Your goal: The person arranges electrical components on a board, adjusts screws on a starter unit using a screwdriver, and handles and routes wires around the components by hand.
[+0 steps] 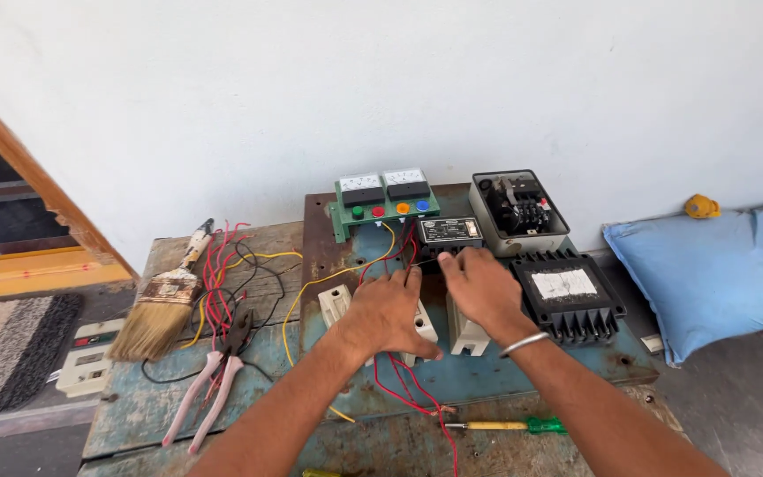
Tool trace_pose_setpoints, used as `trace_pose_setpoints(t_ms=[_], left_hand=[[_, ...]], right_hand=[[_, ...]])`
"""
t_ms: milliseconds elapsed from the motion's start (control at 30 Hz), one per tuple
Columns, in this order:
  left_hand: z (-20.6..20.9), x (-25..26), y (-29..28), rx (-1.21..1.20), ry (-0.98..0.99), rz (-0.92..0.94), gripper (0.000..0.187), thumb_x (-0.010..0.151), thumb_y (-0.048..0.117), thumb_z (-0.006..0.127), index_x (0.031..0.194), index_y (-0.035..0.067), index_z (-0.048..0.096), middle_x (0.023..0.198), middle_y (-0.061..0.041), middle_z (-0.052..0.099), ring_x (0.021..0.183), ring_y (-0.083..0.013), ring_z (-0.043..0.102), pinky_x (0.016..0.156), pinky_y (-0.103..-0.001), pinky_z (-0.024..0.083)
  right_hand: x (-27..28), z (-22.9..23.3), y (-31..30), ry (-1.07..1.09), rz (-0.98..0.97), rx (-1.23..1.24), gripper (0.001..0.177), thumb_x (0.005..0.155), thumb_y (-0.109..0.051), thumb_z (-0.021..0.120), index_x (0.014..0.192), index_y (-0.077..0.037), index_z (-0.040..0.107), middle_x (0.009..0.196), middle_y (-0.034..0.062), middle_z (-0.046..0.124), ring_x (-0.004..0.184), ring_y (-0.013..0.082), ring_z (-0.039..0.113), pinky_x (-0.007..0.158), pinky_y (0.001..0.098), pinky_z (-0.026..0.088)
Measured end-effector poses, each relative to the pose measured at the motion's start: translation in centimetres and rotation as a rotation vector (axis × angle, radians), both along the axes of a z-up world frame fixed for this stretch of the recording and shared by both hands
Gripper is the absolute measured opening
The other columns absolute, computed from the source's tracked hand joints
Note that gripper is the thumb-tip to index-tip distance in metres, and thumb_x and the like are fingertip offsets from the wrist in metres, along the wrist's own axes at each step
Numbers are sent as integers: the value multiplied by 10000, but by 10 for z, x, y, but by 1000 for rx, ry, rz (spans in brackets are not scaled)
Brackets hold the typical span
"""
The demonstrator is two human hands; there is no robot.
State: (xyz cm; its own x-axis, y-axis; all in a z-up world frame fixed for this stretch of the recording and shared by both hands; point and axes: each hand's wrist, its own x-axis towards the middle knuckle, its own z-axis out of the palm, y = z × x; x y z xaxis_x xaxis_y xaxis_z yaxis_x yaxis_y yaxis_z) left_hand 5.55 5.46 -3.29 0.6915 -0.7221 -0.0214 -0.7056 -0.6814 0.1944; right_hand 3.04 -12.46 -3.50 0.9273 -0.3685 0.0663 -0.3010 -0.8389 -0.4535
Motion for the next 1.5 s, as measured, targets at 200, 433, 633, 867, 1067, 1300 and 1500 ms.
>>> trace_pose_setpoints(t_ms=[200,433,633,867,1067,1300,1500], left_hand=[[-1,10,31,8,10,-42,1326,584,742,829,1530,-19,296,1438,-252,495,1357,-424,461,1172,-524,287],[10,57,55,-450,56,133,528,922,360,661,1342,58,556,1217,-165,718,1159,-368,659,989,-454,504],[-20,91,13,-444,88,180,249,873,257,710,1059,99,756,1074,-138,755,1011,-330,713,886,-416,550],[-30,110,-22,-259,208,470,274,758,260,811,994,122,789,1106,-107,741,1098,-328,676,929,-462,525],[-33,126,-28,-207,311,331,338,774,389,827,997,143,765,1072,-96,761,1091,-295,704,948,-428,523],[-18,113,-32,-305,155,-15,500,651,431,910,811,57,619,862,-81,653,857,-290,673,760,-457,526],[-15,104,-53,-368,11,-266,403,734,384,851,1039,136,761,1044,-94,723,986,-332,692,826,-446,541]], right_hand=[[-67,-21,-32,-818,441,-22,119,917,-133,676,958,-39,617,926,113,605,801,286,623,702,394,510],[-144,-89,-147,117,911,-298,291,841,-284,720,1097,-147,703,1151,58,675,1030,259,667,738,385,583],[-153,-129,-182,136,1018,-437,416,938,-433,688,1228,-137,665,1263,81,631,1179,305,609,839,442,545],[-143,-38,-210,123,261,504,370,742,-135,856,1086,-137,720,946,63,716,817,216,721,728,389,636],[-90,10,-197,-795,353,1129,135,1073,-138,634,1080,-5,654,983,113,656,987,241,645,933,452,549],[-11,58,-133,-964,435,1441,109,1106,-128,545,1169,-59,600,1003,96,626,946,244,598,933,455,496],[45,55,-117,-965,439,1573,296,1152,-352,456,1060,-88,555,849,83,558,819,230,517,857,434,463]])
